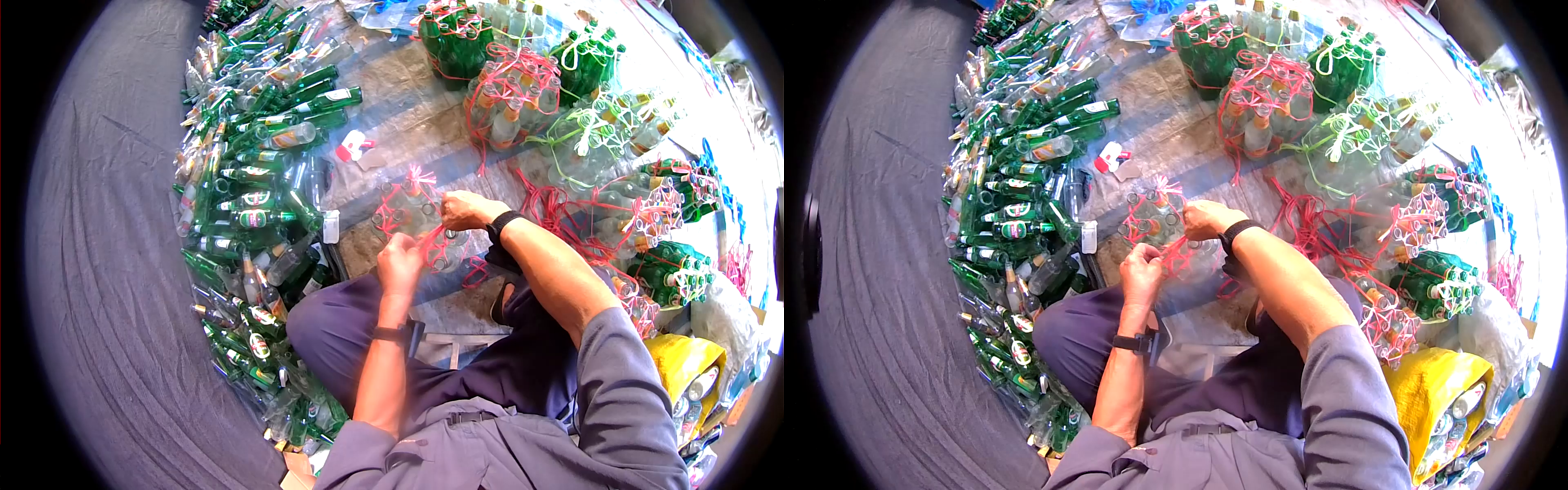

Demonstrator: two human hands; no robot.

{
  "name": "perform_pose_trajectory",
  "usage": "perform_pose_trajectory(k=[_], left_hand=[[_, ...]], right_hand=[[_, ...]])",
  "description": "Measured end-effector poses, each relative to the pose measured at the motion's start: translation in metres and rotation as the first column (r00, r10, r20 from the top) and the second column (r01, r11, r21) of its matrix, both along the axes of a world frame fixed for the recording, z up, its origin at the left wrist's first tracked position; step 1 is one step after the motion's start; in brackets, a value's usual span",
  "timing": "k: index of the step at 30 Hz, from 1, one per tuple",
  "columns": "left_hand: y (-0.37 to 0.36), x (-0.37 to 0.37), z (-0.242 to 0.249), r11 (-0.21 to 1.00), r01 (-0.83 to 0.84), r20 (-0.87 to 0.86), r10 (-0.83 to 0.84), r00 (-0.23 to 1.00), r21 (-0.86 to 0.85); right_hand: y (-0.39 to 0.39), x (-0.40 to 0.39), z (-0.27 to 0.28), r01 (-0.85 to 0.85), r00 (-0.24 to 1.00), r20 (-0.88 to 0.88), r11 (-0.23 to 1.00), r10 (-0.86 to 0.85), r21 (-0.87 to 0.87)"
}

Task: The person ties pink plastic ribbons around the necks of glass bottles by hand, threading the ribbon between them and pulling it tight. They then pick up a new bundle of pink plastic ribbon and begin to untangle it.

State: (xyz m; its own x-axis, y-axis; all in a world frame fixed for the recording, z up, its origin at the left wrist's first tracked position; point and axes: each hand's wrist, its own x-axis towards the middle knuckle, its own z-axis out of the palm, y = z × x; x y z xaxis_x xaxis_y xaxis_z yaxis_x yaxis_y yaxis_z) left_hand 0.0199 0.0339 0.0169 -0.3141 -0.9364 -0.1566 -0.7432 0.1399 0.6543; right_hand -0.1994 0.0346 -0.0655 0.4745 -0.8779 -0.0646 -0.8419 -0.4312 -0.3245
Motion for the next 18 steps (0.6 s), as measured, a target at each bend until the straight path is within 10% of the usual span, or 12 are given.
perform_pose_trajectory(k=[18], left_hand=[[-0.007, 0.001, -0.020, 0.993, 0.056, 0.071, -0.049, 0.996, -0.101]], right_hand=[[0.001, 0.001, 0.000, 0.007, 0.999, 0.043, 0.998, -0.005, -0.064]])
